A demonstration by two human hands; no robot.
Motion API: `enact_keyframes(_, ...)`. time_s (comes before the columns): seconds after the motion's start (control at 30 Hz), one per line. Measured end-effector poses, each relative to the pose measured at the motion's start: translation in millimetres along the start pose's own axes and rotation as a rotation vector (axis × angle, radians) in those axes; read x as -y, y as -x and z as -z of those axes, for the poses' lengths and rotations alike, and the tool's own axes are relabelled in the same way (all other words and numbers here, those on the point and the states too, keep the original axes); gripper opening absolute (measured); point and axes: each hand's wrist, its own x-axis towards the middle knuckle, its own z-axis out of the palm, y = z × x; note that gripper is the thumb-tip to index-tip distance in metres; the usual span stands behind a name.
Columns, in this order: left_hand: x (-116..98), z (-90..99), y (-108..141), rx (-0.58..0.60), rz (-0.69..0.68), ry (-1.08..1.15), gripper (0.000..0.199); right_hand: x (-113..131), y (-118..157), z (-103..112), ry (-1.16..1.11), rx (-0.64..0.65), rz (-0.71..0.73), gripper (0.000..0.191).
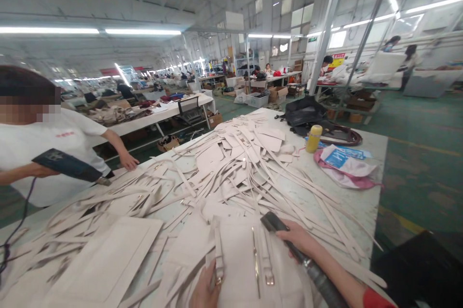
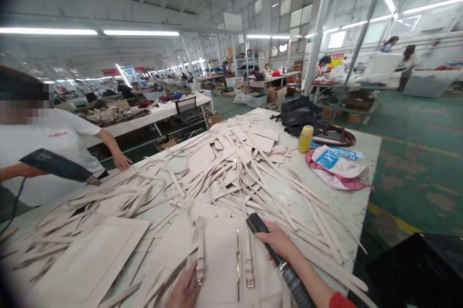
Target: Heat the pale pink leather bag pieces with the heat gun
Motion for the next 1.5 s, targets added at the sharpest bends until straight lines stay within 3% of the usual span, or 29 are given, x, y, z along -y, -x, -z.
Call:
enact_keyframes(0.27, -2, 1.4, 6, 0.067, 0.027, -0.068, 0.049, -2, -29, -16, 0.127, 0.095, 0.003, 0.025)
enact_keyframes(0.37, -13, 8.1, 10, 0.061, 0.027, -0.042, 0.049, 3, -43, -29, 0.176, 0.053, 0.027, 0.022)
enact_keyframes(0.53, -16, 18.7, 34, -0.042, -0.016, 0.275, 0.079, 5, -55, -49, 0.209, -0.090, 0.094, 0.026)
enact_keyframes(0.6, -5, 13.6, 52, -0.077, 0.091, 0.393, 0.079, 1, -47, -42, 0.176, -0.081, 0.068, 0.027)
enact_keyframes(0.67, 9, 3.8, 70, -0.038, 0.209, 0.475, 0.068, -4, -31, -30, 0.124, -0.051, 0.029, 0.030)
enact_keyframes(0.8, 10, -1.8, 84, 0.058, 0.235, 0.624, 0.041, -14, 18, -7, 0.008, -0.056, 0.014, 0.042)
enact_keyframes(0.87, -9, 20.6, 78, 0.058, 0.165, 0.611, 0.038, -19, 45, 1, -0.055, -0.082, 0.034, 0.048)
enact_keyframes(0.97, -54, 90.9, 68, 0.063, -0.067, 0.457, 0.032, -29, 83, 15, -0.151, -0.132, 0.062, 0.056)
enact_keyframes(1.07, -103, 166.6, 73, -0.058, -0.283, 0.040, 0.025, -41, 116, 33, -0.229, -0.188, 0.069, 0.064)
enact_keyframes(1.13, -130, 190.0, 85, -0.078, -0.352, -0.288, 0.028, -50, 132, 45, -0.276, -0.237, 0.057, 0.069)
enact_keyframes(1.2, -148, 180.1, 99, 0.013, -0.361, -0.541, 0.040, -61, 145, 54, -0.325, -0.291, 0.020, 0.073)
enact_keyframes(1.3, -146, 114.9, 116, 0.281, -0.358, -0.666, 0.050, -80, 160, 59, -0.366, -0.346, -0.047, 0.078)
enact_keyframes(1.4, -113, 32.3, 128, 0.501, -0.329, -0.656, 0.049, -100, 174, 52, -0.339, -0.339, -0.088, 0.079)
enact_keyframes(1.5, -73, -26.1, 140, 0.611, -0.297, -0.630, 0.054, -114, 187, 42, -0.309, -0.281, -0.073, 0.073)
